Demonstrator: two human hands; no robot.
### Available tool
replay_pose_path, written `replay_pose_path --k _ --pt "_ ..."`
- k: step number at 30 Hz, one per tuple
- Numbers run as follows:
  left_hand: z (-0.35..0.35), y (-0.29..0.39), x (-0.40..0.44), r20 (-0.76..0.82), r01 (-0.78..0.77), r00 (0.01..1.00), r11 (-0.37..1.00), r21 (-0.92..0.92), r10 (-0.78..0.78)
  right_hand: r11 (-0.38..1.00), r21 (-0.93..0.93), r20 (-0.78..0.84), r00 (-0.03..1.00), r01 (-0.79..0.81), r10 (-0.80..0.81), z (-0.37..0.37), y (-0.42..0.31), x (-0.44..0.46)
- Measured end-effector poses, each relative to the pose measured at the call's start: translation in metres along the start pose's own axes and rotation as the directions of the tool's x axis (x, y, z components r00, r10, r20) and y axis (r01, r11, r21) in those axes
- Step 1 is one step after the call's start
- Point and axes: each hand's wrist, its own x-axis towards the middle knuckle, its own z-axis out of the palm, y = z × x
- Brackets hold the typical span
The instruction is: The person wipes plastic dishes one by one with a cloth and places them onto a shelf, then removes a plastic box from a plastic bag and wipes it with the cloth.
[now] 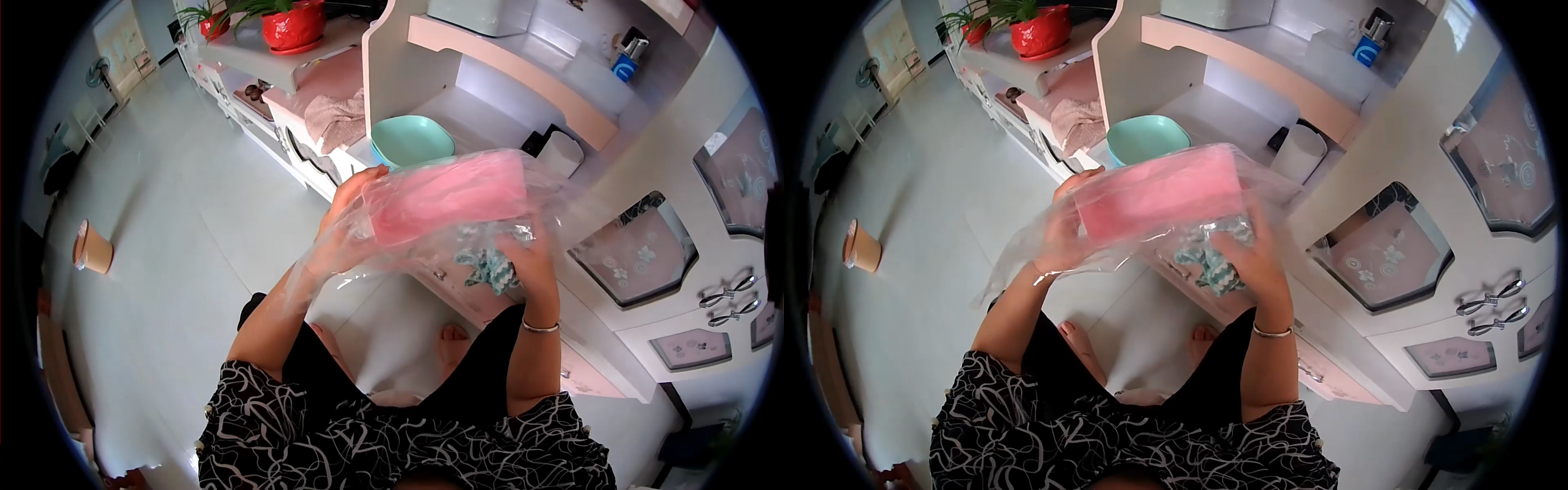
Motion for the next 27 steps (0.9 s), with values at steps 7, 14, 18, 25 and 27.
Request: replay_pose_path --k 7,14,18,25,27 --pt "-0.027 0.015 0.004 -0.032 0.033 0.999 0.991 0.128 -0.029 0.993 0.118 -0.076 0.997 0.016 -0.007 0.010 -0.011 -0.001" --pt "-0.055 0.041 -0.002 0.001 0.058 0.998 0.994 0.094 -0.059 0.944 0.280 0.001 0.984 0.173 -0.180 -0.007 -0.057 -0.034" --pt "-0.069 0.058 -0.006 0.165 0.102 0.978 0.984 0.147 -0.126 0.923 0.375 -0.116 0.992 0.086 -0.045 0.010 -0.103 -0.040" --pt "-0.080 0.060 -0.020 0.410 0.273 0.846 0.938 0.213 -0.340 0.999 -0.045 0.461 0.886 -0.021 0.039 0.043 -0.055 -0.005" --pt "-0.078 0.060 -0.022 0.442 0.268 0.822 0.928 0.258 -0.360 0.997 0.017 0.580 0.813 -0.078 0.054 0.061 -0.034 -0.004"
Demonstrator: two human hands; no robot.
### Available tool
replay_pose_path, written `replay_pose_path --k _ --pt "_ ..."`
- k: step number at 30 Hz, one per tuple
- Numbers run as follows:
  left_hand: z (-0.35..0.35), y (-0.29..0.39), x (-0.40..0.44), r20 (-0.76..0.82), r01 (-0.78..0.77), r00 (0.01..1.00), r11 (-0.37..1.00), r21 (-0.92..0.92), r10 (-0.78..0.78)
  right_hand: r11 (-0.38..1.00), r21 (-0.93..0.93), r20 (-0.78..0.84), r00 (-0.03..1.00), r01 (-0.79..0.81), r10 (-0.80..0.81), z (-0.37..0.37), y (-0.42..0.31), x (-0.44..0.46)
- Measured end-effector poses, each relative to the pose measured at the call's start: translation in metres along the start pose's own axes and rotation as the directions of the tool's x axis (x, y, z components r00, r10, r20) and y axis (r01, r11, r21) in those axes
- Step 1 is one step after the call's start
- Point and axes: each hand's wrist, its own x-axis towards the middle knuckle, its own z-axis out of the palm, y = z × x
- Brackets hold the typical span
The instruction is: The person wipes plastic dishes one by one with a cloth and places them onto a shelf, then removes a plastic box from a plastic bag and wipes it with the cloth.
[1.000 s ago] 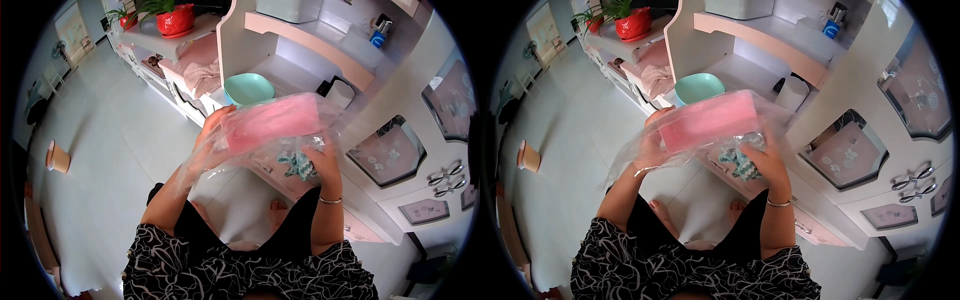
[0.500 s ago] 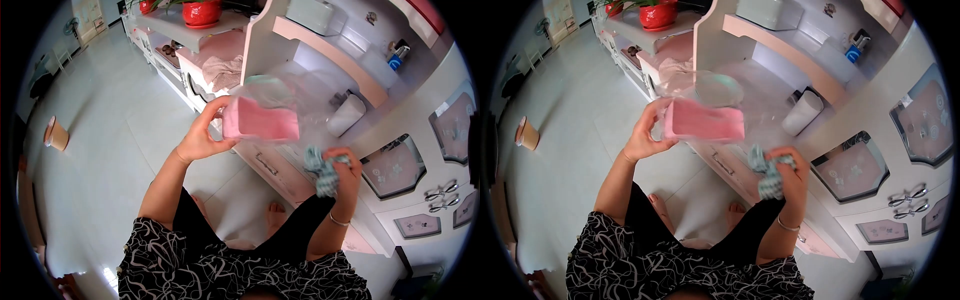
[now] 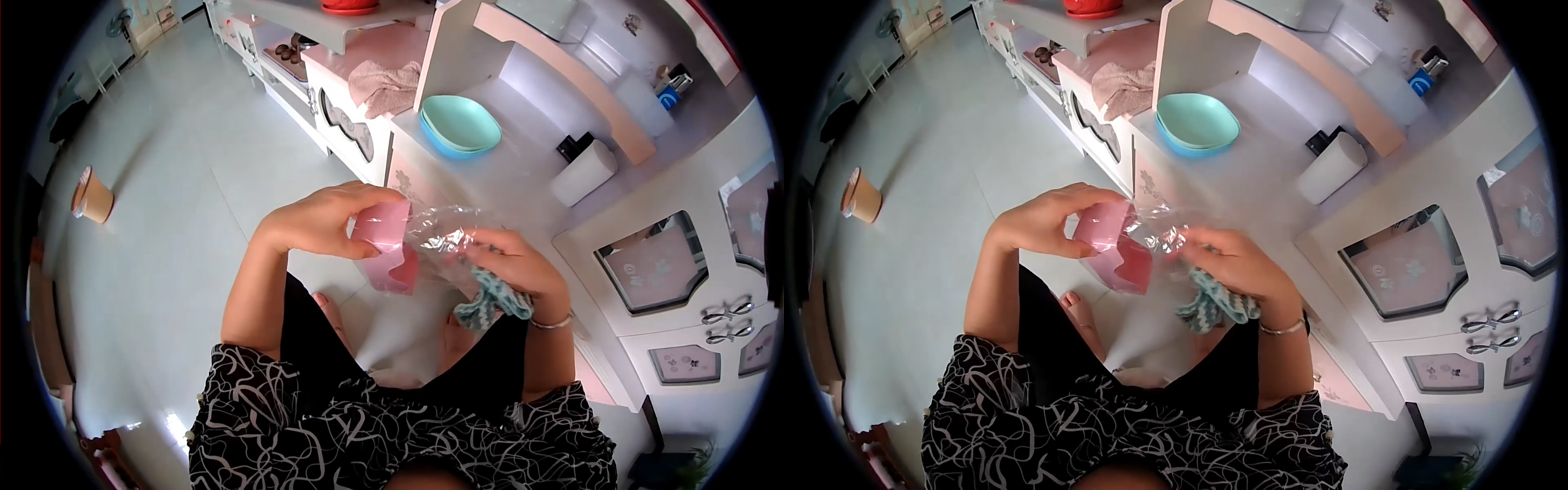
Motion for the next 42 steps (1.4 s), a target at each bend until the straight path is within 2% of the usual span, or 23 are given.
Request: replay_pose_path --k 2,3,6,7,8,10,12,13,15,16,18,20,21,23,26,27,29,30,34,36,38,39,42 --pt "0.005 -0.004 0.001 0.047 0.016 0.999 0.999 0.043 -0.018 0.952 0.213 0.307 0.940 -0.218 0.147 0.009 0.013 0.010" --pt "0.010 -0.010 0.002 0.079 -0.042 0.996 0.997 0.072 0.036 0.843 0.262 0.324 0.866 -0.469 0.381 0.017 0.013 0.014" --pt "0.019 -0.012 0.006 0.157 -0.095 0.985 0.990 0.104 0.078 0.739 0.416 0.467 0.822 -0.530 0.326 0.034 0.018 0.018" --pt "0.023 -0.012 0.006 0.192 -0.074 0.980 0.991 0.111 0.052 0.905 0.081 0.440 0.830 -0.418 0.344 0.034 0.026 0.023" --pt "0.026 -0.011 0.007 0.227 -0.054 0.974 0.992 0.118 0.026 0.903 0.082 0.440 0.828 -0.422 0.347 0.038 0.028 0.021" --pt "0.030 -0.013 0.009 0.231 -0.052 0.973 0.993 0.107 0.026 0.943 0.324 0.323 0.946 -0.076 -0.034 0.049 0.031 0.017" --pt "0.033 -0.014 0.010 0.232 -0.051 0.972 0.994 0.099 0.027 0.999 0.045 0.383 0.923 0.013 -0.029 0.055 0.049 0.019" --pt "0.034 -0.013 0.010 0.220 -0.085 0.973 0.993 0.082 0.065 0.971 0.238 0.349 0.936 -0.033 -0.054 0.055 0.052 0.016" --pt "0.036 -0.009 0.010 0.206 -0.118 0.973 0.991 0.065 0.103 0.904 0.422 0.312 0.948 -0.073 -0.069 0.053 0.049 0.013" --pt "0.037 -0.003 0.010 0.190 -0.132 0.974 0.990 0.051 0.120 0.835 0.448 0.364 0.918 -0.319 0.156 0.049 0.036 0.013" --pt "0.038 -0.004 0.009 0.171 -0.143 0.976 0.989 0.039 0.134 0.707 0.455 0.425 0.830 -0.542 0.362 0.048 0.030 0.013" --pt "0.042 -0.015 0.008 0.009 -0.292 0.956 0.952 0.096 0.293 0.865 0.399 0.282 0.939 -0.303 0.198 0.050 0.033 0.012" --pt "0.036 -0.014 0.005 0.005 -0.289 0.957 0.952 0.098 0.290 0.866 0.398 0.287 0.938 -0.302 0.196 0.048 0.027 0.011" --pt "0.017 -0.012 -0.001 -0.031 0.071 0.996 0.962 -0.265 -0.082 0.811 0.403 0.241 0.904 -0.425 0.353 0.044 0.010 0.005" --pt "0.009 -0.022 -0.004 0.008 0.141 0.988 0.893 -0.427 -0.152 0.807 0.433 0.250 0.914 -0.401 0.320 0.045 0.011 0.002" --pt "0.011 -0.020 -0.004 0.008 0.141 0.988 0.893 -0.426 -0.153 0.807 0.433 0.251 0.914 -0.401 0.319 0.045 0.012 0.001" --pt "0.018 -0.015 -0.002 0.096 0.185 0.981 0.963 -0.197 -0.168 0.802 0.392 0.266 0.891 -0.450 0.369 0.046 0.014 0.000" --pt "0.018 -0.014 -0.003 0.097 0.185 0.981 0.963 -0.197 -0.168 0.802 0.393 0.266 0.891 -0.450 0.369 0.047 0.014 -0.001" --pt "0.005 -0.018 -0.012 0.048 0.258 0.965 0.895 -0.363 -0.259 0.859 0.344 0.181 0.924 -0.379 0.336 0.048 0.016 -0.005" --pt "-0.005 -0.027 -0.019 0.005 0.200 0.974 0.860 -0.470 -0.225 0.904 0.283 0.155 0.946 -0.319 0.286 0.043 0.013 -0.007" --pt "-0.016 -0.037 -0.027 -0.038 0.204 0.966 0.843 -0.498 -0.256 0.787 0.465 0.146 0.912 -0.406 0.384 0.036 -0.001 -0.013" --pt "-0.022 -0.041 -0.032 -0.077 0.205 0.955 0.824 -0.528 -0.287 0.787 0.465 0.149 0.912 -0.406 0.382 0.031 -0.001 -0.017" --pt "-0.038 -0.051 -0.049 -0.191 0.241 0.905 0.827 -0.508 -0.381 0.813 0.485 0.169 0.947 -0.321 0.273 0.011 0.006 -0.032"
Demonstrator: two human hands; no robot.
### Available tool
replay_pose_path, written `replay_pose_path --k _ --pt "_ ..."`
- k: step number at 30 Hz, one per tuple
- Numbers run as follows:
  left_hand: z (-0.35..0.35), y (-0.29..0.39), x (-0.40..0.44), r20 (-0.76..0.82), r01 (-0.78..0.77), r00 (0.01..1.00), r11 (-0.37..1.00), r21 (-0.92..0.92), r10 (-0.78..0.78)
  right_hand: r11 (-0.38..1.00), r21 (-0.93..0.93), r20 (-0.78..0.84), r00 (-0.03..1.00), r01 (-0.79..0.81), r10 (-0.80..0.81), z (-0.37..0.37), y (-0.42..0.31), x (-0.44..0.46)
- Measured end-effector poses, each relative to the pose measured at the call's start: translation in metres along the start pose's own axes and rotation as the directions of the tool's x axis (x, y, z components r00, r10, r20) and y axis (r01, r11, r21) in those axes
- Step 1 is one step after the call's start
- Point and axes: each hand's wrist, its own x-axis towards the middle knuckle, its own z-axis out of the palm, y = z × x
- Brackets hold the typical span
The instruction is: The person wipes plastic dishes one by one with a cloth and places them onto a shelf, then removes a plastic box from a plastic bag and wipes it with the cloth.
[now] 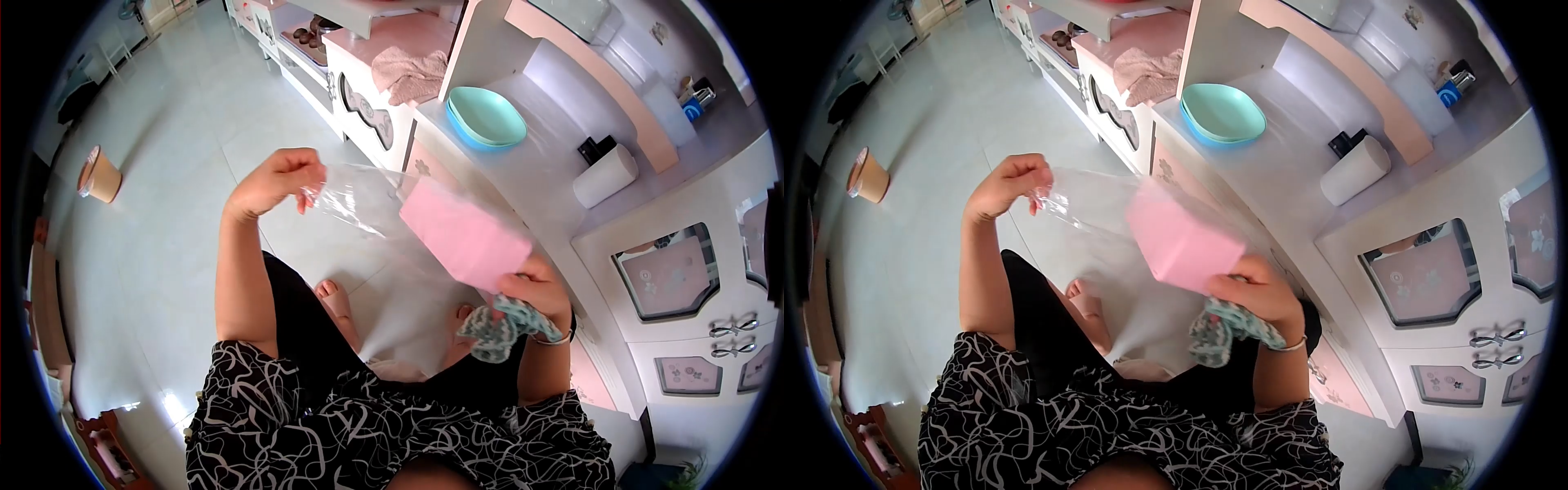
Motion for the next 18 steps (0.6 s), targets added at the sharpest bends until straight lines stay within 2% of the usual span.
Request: replay_pose_path --k 1,2,3,4,5,6,8,9,10,12,13,14,15,16,17,18 --pt "-0.010 -0.005 -0.003 -0.039 -0.005 0.999 1.000 -0.015 0.004 0.982 -0.057 0.100 0.979 0.182 -0.176 -0.010 0.005 -0.002" --pt "-0.017 -0.008 -0.006 -0.038 -0.013 0.999 1.000 -0.008 0.012 0.926 -0.097 0.205 0.918 0.365 -0.341 -0.017 0.007 -0.004" --pt "-0.020 -0.008 -0.011 -0.109 -0.054 0.993 0.995 -0.081 0.045 0.937 -0.029 0.207 0.920 0.347 -0.334 -0.017 0.004 -0.012" --pt "-0.023 -0.009 -0.015 -0.178 -0.102 0.981 0.983 -0.150 0.075 0.957 -0.057 0.177 0.947 0.283 -0.269 -0.022 0.004 -0.021" --pt "-0.030 -0.013 -0.018 -0.200 -0.154 0.973 0.972 -0.176 0.118 0.898 0.002 0.202 0.879 0.441 -0.432 -0.022 0.004 -0.021" --pt "-0.032 -0.013 -0.020 -0.191 -0.162 0.973 0.972 -0.169 0.129 0.854 0.031 0.208 0.832 0.520 -0.514 -0.022 0.005 -0.022" --pt "-0.034 -0.012 -0.021 -0.343 -0.294 0.923 0.895 -0.337 0.174 0.769 0.142 0.157 0.753 0.624 -0.640 -0.022 0.009 -0.026" --pt "-0.036 -0.014 -0.019 -0.399 -0.307 0.902 0.895 -0.324 0.165 0.744 0.180 0.126 0.735 0.643 -0.666 -0.026 0.018 -0.028" --pt "-0.037 -0.014 -0.018 -0.391 -0.314 0.903 0.894 -0.319 0.178 0.717 0.216 0.095 0.717 0.663 -0.691 -0.031 0.027 -0.031" --pt "-0.036 -0.014 -0.016 -0.493 -0.402 0.848 0.842 -0.360 0.195 0.723 0.080 -0.017 0.727 0.686 -0.687 -0.062 0.061 -0.033" --pt "-0.040 -0.018 -0.014 -0.483 -0.408 0.851 0.840 -0.358 0.207 0.693 0.021 0.068 0.691 0.720 -0.720 -0.066 0.058 -0.032" --pt "-0.046 -0.025 -0.012 -0.528 -0.471 0.816 0.802 -0.368 0.237 0.685 0.013 0.062 0.683 0.728 -0.728 -0.064 0.057 -0.034" --pt "-0.049 -0.026 -0.009 -0.572 -0.531 0.777 0.760 -0.375 0.261 0.647 0.042 -0.035 0.649 0.761 -0.760 -0.045 0.044 -0.034" --pt "-0.043 -0.018 -0.006 -0.565 -0.535 0.779 0.757 -0.375 0.271 0.623 0.054 -0.083 0.626 0.780 -0.776 -0.042 0.037 -0.037" --pt "-0.035 -0.007 -0.004 -0.605 -0.593 0.748 0.684 -0.425 0.273 0.598 0.064 -0.132 0.600 0.799 -0.789 -0.039 0.030 -0.040" --pt "-0.031 0.002 -0.002 -0.645 -0.647 0.715 0.604 -0.466 0.270 0.733 -0.023 0.047 0.733 0.680 -0.678 -0.046 0.026 -0.045"
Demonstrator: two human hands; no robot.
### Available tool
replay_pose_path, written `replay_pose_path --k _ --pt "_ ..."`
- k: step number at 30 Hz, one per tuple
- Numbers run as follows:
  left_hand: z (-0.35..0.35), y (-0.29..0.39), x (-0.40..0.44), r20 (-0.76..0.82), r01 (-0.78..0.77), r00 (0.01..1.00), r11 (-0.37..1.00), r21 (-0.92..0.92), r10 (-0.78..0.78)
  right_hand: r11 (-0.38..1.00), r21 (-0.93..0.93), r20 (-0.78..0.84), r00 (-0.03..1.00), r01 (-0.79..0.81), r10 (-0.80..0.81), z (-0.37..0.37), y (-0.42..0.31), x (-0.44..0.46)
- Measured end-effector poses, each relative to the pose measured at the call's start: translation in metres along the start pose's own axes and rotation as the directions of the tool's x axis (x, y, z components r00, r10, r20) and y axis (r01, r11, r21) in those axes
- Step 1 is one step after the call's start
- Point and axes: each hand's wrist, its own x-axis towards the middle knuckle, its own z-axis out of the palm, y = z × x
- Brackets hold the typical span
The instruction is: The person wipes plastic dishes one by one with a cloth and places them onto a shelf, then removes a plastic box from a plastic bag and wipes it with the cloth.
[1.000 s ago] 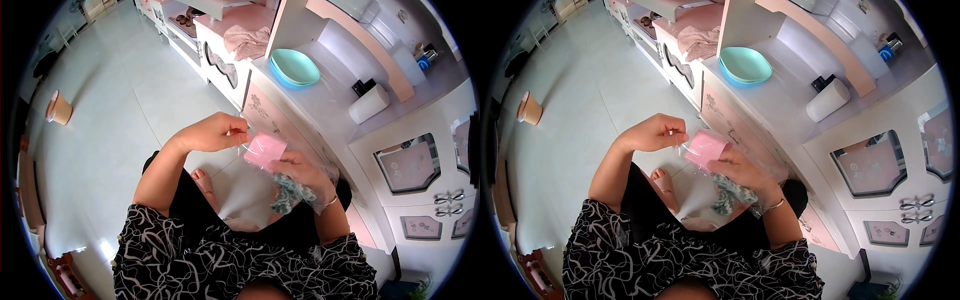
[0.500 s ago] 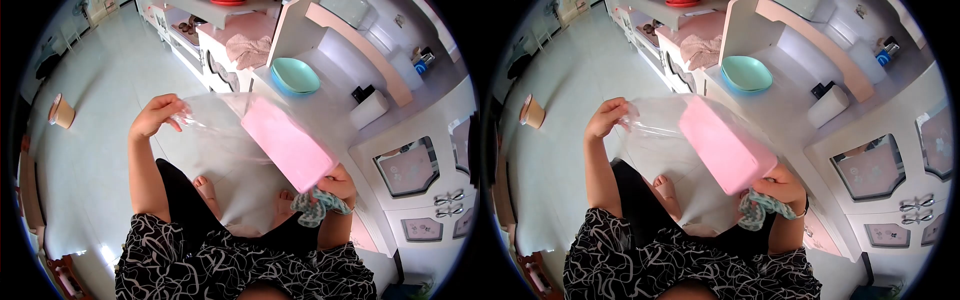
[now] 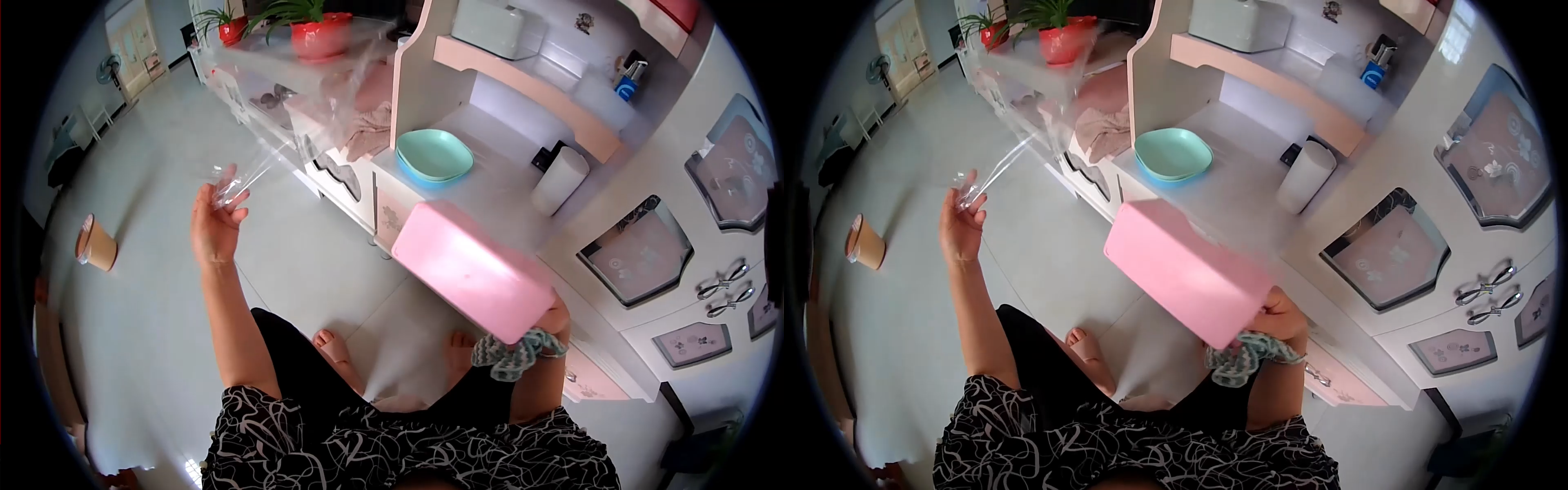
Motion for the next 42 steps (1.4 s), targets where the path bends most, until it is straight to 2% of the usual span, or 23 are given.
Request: replay_pose_path --k 1,2,4,5,7,8,11,12,15,18,20,22,24,26,27,30,33,35,37,39,40,41,42 --pt "-0.004 -0.005 0.005 0.082 -0.006 0.997 0.999 -0.054 0.010 0.980 -0.110 0.166 0.969 -0.166 0.183 -0.004 -0.004 0.001" --pt "0.002 -0.011 0.007 0.093 0.015 0.996 0.997 -0.078 -0.008 0.962 -0.135 0.122 0.960 -0.237 0.253 0.000 -0.002 0.000" --pt "0.018 -0.020 0.009 0.218 0.025 0.976 0.998 -0.055 -0.012 0.846 -0.139 0.016 0.853 -0.515 0.522 0.014 -0.014 0.003" --pt "0.026 -0.026 0.010 0.245 0.039 0.969 0.999 -0.033 -0.030 0.852 -0.140 0.023 0.858 -0.505 0.513 0.018 -0.014 0.006" --pt "0.032 -0.042 0.017 0.343 0.091 0.935 0.996 0.013 -0.090 0.753 -0.262 0.026 0.775 -0.604 0.631 0.024 -0.012 0.009" --pt "0.036 -0.050 0.021 0.389 0.141 0.910 0.989 0.042 -0.146 0.757 -0.258 0.024 0.779 -0.600 0.626 0.023 -0.008 0.008" --pt "0.051 -0.079 0.025 0.394 0.202 0.884 0.966 0.164 -0.252 0.728 -0.431 0.077 0.782 -0.533 0.618 0.021 -0.002 0.004" --pt "0.060 -0.089 0.024 0.403 0.210 0.877 0.963 0.167 -0.261 0.729 -0.424 0.066 0.785 -0.537 0.616 0.022 -0.003 0.003" --pt "0.091 -0.121 0.010 0.284 0.131 0.938 0.961 0.242 -0.200 0.709 -0.498 0.059 0.796 -0.499 0.603 0.023 -0.001 -0.003" --pt "0.114 -0.151 -0.005 0.414 -0.001 0.902 0.961 0.276 -0.118 0.683 -0.552 0.047 0.800 -0.479 0.598 0.022 0.004 -0.015" --pt "0.125 -0.164 -0.015 0.451 0.004 0.883 0.963 0.269 -0.130 0.643 -0.559 0.018 0.768 -0.523 0.640 0.026 0.002 -0.023" --pt "0.134 -0.175 -0.026 0.519 -0.140 0.853 0.935 0.325 -0.053 0.639 -0.644 0.005 0.833 -0.421 0.553 0.031 0.000 -0.030" --pt "0.143 -0.182 -0.034 0.515 -0.139 0.856 0.938 0.317 -0.048 0.613 -0.680 0.021 0.825 -0.403 0.565 0.033 -0.006 -0.033" --pt "0.147 -0.190 -0.038 0.616 -0.355 0.788 0.820 0.449 0.004 0.521 -0.700 -0.029 0.748 -0.489 0.663 0.040 -0.014 -0.035" --pt "0.149 -0.194 -0.039 0.615 -0.349 0.788 0.820 0.453 -0.004 0.522 -0.695 -0.030 0.746 -0.494 0.666 0.040 -0.014 -0.038" --pt "0.158 -0.209 -0.032 0.775 -0.711 0.629 0.450 0.540 0.064 0.454 -0.726 -0.061 0.705 -0.517 0.706 0.042 -0.014 -0.047" --pt "0.161 -0.204 -0.033 0.771 -0.713 0.636 0.398 0.577 0.021 0.441 -0.747 -0.086 0.730 -0.497 0.678 0.044 -0.009 -0.057" --pt "0.160 -0.190 -0.040 0.753 -0.703 0.658 0.356 0.615 -0.002 0.410 -0.809 -0.073 0.765 -0.420 0.640 0.049 -0.007 -0.059" --pt "0.158 -0.176 -0.050 0.647 -0.595 0.759 0.324 0.735 -0.072 0.374 -0.818 -0.101 0.749 -0.437 0.654 0.054 -0.009 -0.055" --pt "0.147 -0.166 -0.059 0.626 -0.574 0.776 0.330 0.750 -0.073 0.337 -0.823 -0.131 0.730 -0.457 0.671 0.059 -0.011 -0.053" --pt "0.141 -0.160 -0.065 0.611 -0.554 0.788 0.344 0.758 -0.077 0.380 -0.836 -0.127 0.813 -0.397 0.568 0.061 -0.010 -0.052" --pt "0.135 -0.154 -0.074 0.490 -0.370 0.838 0.411 0.833 -0.238 0.416 -0.846 -0.122 0.882 -0.332 0.456 0.063 -0.009 -0.052" --pt "0.126 -0.152 -0.083 0.481 -0.362 0.843 0.406 0.839 -0.241 0.421 -0.844 -0.115 0.879 -0.331 0.463 0.065 -0.008 -0.052"
